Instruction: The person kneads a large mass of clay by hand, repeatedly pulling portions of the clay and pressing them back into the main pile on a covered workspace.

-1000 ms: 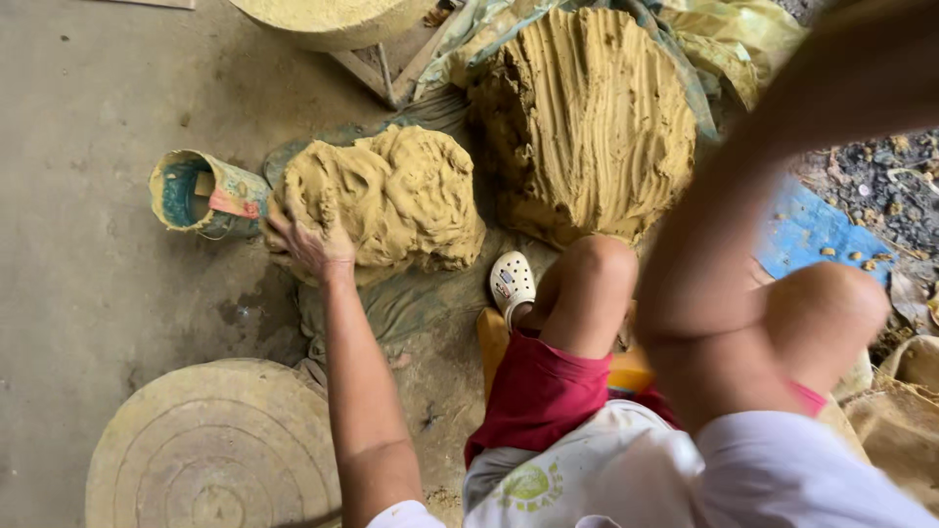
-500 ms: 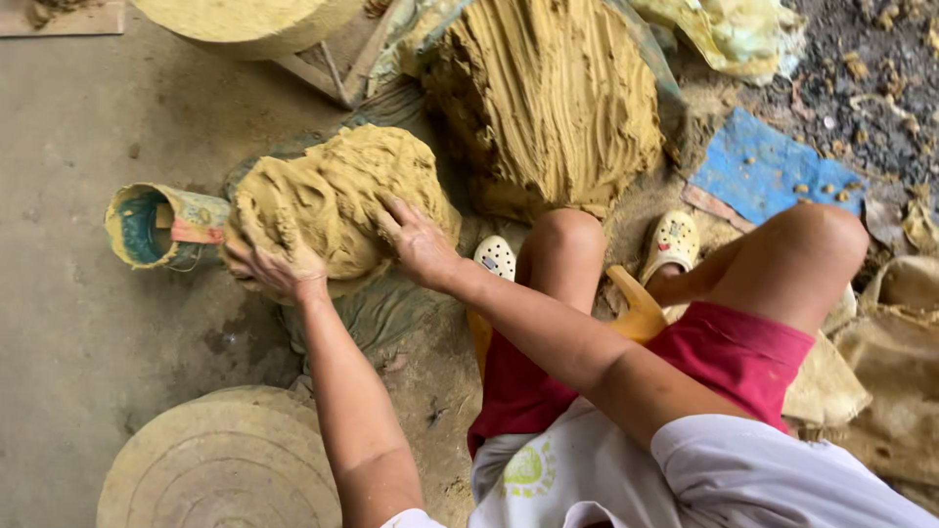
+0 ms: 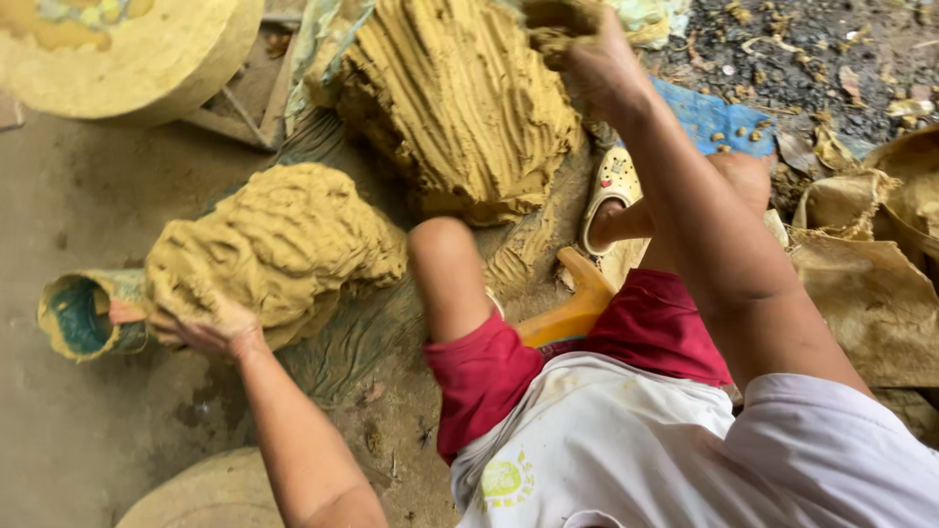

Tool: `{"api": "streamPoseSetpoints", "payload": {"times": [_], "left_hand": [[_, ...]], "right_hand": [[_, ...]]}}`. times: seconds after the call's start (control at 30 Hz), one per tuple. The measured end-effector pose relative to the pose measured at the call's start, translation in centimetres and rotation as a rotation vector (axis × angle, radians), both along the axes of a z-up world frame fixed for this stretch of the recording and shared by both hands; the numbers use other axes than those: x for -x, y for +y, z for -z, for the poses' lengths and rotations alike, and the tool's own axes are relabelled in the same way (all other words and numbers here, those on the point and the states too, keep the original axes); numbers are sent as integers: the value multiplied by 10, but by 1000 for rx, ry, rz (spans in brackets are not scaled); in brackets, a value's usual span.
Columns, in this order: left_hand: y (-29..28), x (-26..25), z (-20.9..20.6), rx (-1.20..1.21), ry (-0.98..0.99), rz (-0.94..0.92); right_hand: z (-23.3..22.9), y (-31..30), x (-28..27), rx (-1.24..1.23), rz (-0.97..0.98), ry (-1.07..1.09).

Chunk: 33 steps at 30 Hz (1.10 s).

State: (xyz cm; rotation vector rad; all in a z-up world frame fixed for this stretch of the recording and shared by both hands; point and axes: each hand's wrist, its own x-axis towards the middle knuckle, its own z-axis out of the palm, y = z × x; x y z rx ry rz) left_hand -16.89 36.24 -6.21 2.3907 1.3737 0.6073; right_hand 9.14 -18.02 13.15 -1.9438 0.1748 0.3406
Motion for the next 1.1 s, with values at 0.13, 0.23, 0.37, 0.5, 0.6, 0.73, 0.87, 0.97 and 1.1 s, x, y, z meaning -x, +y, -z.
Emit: {"api": "streamPoseSetpoints", "payload": {"times": [0.13, 0.23, 0.37, 0.5, 0.6, 0.73, 0.87, 0.97, 1.1], "left_hand": [[7, 0, 7, -84, -27, -7], [13, 6, 14, -137, 47, 15], [15, 1, 16, -101, 21, -38], [24, 13, 31, -158, -36, 17], [31, 22, 43, -28, -211, 37], [34, 28, 51, -117, -172, 53], [35, 36, 54, -240, -19, 63], [35, 46, 64, -124, -182, 131], [33, 70, 85, -35, -450, 180]], "right_hand": [[85, -70, -18, -151, 40, -145], [163, -81, -11, 23, 91, 81], [232, -68, 14, 751, -387, 309], [265, -44, 31, 477, -85, 283], [265, -36, 11, 334, 254, 82], [245, -8, -46, 18, 328, -50], [239, 44, -85, -279, 183, -23], [243, 79, -121, -298, 47, -118], [252, 115, -190, -99, -26, -140]]}}
